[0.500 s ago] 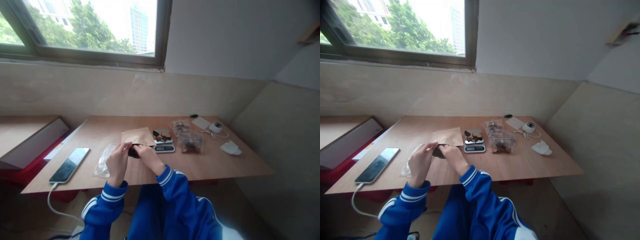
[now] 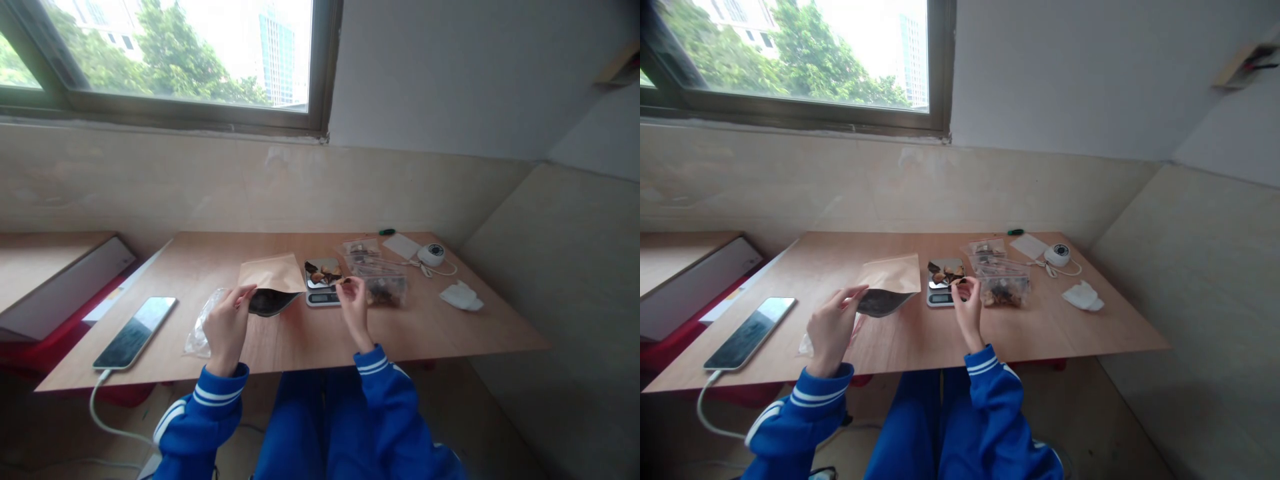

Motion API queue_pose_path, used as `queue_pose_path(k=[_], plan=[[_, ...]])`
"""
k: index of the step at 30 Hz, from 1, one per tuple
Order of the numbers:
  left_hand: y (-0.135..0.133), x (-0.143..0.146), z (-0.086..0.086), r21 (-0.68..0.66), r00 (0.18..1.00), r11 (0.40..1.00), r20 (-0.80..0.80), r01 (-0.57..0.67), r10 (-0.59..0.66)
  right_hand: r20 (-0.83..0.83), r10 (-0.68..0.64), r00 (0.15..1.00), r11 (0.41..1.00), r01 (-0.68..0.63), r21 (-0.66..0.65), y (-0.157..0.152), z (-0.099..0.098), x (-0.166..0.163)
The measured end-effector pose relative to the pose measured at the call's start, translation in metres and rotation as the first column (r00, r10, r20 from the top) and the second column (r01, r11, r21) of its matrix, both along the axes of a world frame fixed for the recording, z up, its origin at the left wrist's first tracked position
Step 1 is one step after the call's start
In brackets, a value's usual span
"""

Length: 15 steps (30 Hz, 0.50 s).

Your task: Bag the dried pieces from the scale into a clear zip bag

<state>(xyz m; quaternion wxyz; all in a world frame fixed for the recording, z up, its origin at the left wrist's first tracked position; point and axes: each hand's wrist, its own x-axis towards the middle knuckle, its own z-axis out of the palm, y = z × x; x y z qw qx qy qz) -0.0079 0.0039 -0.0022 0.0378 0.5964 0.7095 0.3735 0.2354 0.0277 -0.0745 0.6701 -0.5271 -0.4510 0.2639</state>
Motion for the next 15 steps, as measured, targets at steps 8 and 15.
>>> queue_pose_path(k=[8,15], plan=[[0.002,0.004,-0.004,-0.007,1.000,1.000,-0.011,0.023,-0.023,0.424,-0.138,0.895,0.956,0.231,-0.178,0.062,-0.048,0.050],[0.002,0.002,-0.006,-0.015,0.999,1.000,-0.032,0.026,-0.027,0.552,-0.081,0.830,0.954,0.225,-0.198,0.091,-0.052,0.051]])
